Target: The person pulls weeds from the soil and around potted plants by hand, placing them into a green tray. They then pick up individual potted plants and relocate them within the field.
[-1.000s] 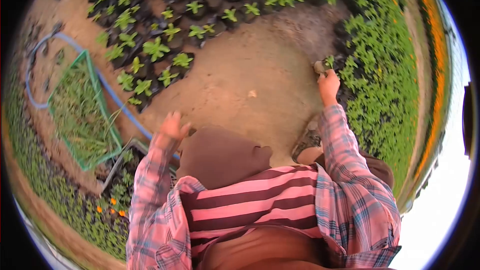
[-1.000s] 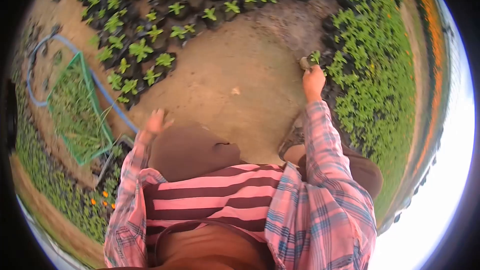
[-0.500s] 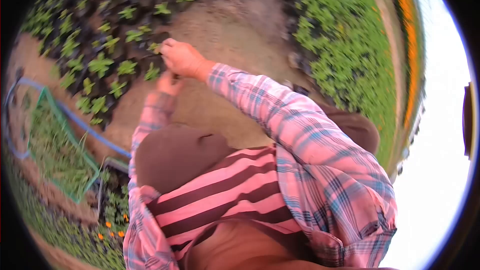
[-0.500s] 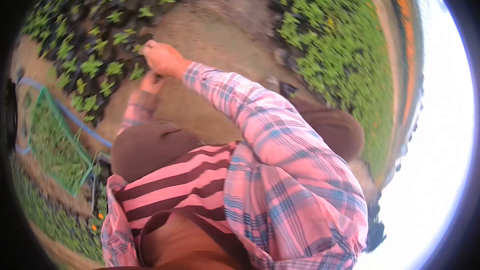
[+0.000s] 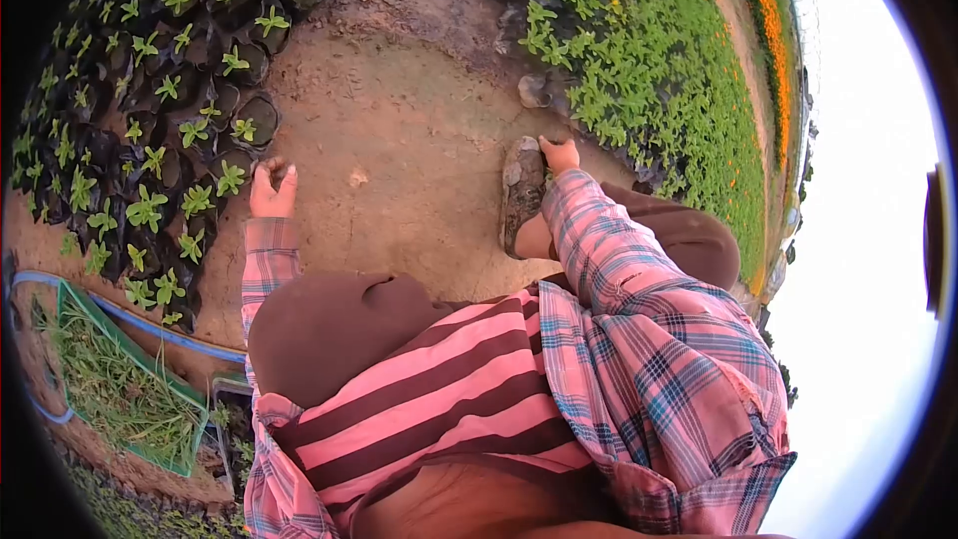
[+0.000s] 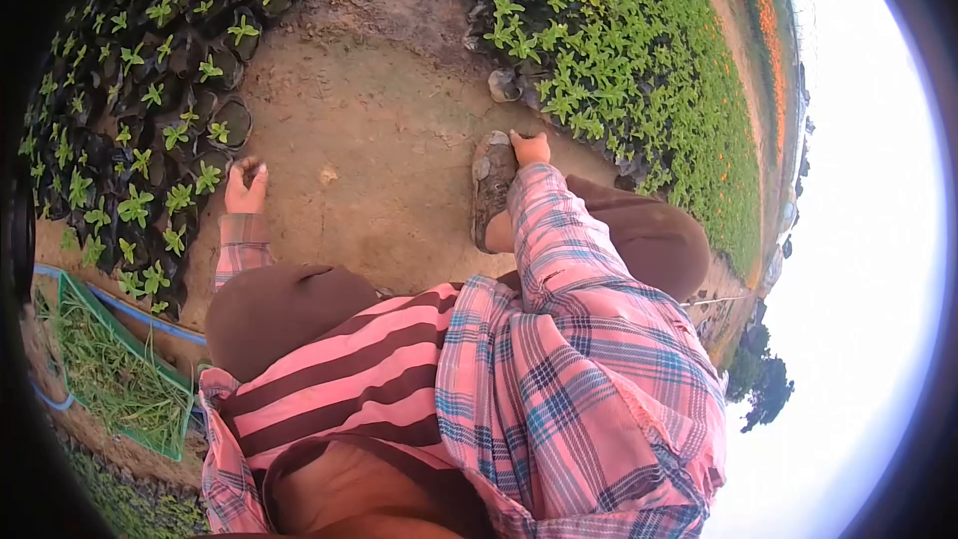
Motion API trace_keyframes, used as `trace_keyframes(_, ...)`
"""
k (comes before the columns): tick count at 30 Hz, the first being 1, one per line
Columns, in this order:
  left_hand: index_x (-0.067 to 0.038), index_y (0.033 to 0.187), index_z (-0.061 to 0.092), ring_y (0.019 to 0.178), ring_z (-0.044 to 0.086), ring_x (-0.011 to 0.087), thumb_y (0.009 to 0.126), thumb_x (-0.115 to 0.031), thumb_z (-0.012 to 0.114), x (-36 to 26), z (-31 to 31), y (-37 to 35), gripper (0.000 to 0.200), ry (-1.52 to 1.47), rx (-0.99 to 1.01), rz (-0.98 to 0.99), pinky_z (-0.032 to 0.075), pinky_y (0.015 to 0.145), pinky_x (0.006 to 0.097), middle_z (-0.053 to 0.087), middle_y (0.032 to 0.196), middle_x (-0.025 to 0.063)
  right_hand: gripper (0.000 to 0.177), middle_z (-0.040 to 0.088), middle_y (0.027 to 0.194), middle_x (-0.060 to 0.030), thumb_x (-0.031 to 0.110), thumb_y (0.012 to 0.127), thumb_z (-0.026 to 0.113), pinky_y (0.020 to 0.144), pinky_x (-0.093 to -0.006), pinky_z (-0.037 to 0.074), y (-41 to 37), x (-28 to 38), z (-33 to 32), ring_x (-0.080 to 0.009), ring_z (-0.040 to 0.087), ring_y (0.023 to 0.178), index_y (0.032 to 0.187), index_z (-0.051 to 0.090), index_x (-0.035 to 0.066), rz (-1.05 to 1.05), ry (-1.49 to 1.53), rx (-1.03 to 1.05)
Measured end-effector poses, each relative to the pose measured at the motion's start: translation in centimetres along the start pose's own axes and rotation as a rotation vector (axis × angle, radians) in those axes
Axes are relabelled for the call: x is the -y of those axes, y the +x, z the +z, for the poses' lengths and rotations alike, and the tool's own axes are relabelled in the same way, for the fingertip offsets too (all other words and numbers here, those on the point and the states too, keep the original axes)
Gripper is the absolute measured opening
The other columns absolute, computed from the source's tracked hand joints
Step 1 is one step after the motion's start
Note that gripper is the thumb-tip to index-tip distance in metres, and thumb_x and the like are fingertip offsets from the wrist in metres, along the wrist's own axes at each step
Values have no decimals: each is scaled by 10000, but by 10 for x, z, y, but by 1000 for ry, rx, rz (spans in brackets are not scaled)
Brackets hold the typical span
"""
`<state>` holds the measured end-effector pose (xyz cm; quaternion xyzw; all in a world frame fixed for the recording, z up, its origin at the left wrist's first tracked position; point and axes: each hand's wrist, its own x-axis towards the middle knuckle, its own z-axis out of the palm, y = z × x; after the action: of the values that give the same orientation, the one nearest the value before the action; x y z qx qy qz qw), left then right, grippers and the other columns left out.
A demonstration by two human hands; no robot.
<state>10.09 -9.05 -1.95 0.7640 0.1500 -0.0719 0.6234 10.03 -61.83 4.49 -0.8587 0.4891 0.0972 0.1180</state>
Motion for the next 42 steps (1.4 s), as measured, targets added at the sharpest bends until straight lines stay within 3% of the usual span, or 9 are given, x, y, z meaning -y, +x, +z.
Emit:
trace_keyframes(3, 7, 1052, 560, 840, 551, 131, 846, -214, 631, 1, -6, 0, 311, 5, 52, -9, 453, 781, 273, 595, 941, 73, 549, 554, 1113, -229, 390, 655, 726, 908, -404, 431, -27, 19, -14, -383, 532, 1047, 1074, 548, 83, -68, -106, -83)
trace_keyframes(11, -2, 998, 584, 794, 560, 134, 845, -224, 625, -8, -8, -6, 273, 27, 81, -16, 462, 746, 280, 605, 881, 65, 632, 552, 1088, -224, 350, 675, 721, 900, -410, 427, -53, 77, -13, -382, 528, 1031, 1178, 478, 53, -460, -75, -206)
trace_keyframes(14, -11, 983, 599, 792, 585, 161, 830, -263, 635, -9, 2, -9, 297, 56, 116, -29, 470, 735, 298, 622, 868, 96, 614, 590, 982, -185, 343, 714, 718, 712, -430, 505, -59, 97, 5, -339, 603, 849, 1161, 470, 2, -489, -107, -180)
trace_keyframes(16, -14, 983, 604, 795, 597, 171, 824, -280, 640, -19, 14, -11, 312, 23, 139, -25, 477, 730, 308, 631, 872, 109, 664, 559, 1037, -162, 360, 701, 752, 540, -430, 523, -77, 130, 11, -274, 613, 810, 1171, 447, 4, -29, 714, 384)
trace_keyframes(20, -7, 978, 600, 815, 610, 180, 825, -277, 639, -23, 37, -11, 313, -42, 157, -20, 484, 735, 314, 635, 881, 115, 365, 576, 958, -111, 300, 846, 630, 429, -392, 504, -107, 189, 19, -235, 608, 703, 1055, 517, 23, -19, 797, 975)
trace_keyframes(30, 7, 1022, 566, 795, 561, 116, 850, -255, 634, -42, 30, -13, 321, -31, 139, 1, 467, 729, 274, 616, 893, 64, 235, 598, 975, -107, 264, 916, 543, 673, -531, 557, -213, 310, 85, -272, 614, 817, 1057, 521, 78, 66, 895, 1373)
trace_keyframes(36, 4, 960, 581, 809, 582, 132, 827, -210, 637, -45, 28, -14, 258, -83, 150, -86, 474, 721, 278, 614, 892, 91, 397, 537, 1103, -192, 316, 937, 490, 899, -489, 484, -230, 312, 74, -317, 560, 997, 1151, 465, -18, -95, 886, 1367)
trace_keyframes(40, 3, 1083, 521, 871, 582, 150, 851, -196, 613, -44, 34, -6, 319, -282, 159, -220, 488, 755, 298, 591, 985, 105, 420, 584, 1118, -183, 344, 897, 539, 783, -476, 503, -175, 259, 66, -343, 605, 912, 1133, 531, -3, -262, 768, 810)
trace_keyframes(42, 3, 1139, 485, 914, 579, 161, 879, -189, 584, -57, 41, 4, 338, -425, 145, -298, 492, 763, 310, 575, 1019, 113, 347, 590, 1087, -169, 277, 761, 633, 808, -488, 469, -120, 221, 52, -359, 589, 933, 1027, 628, 54, -757, 164, 157)
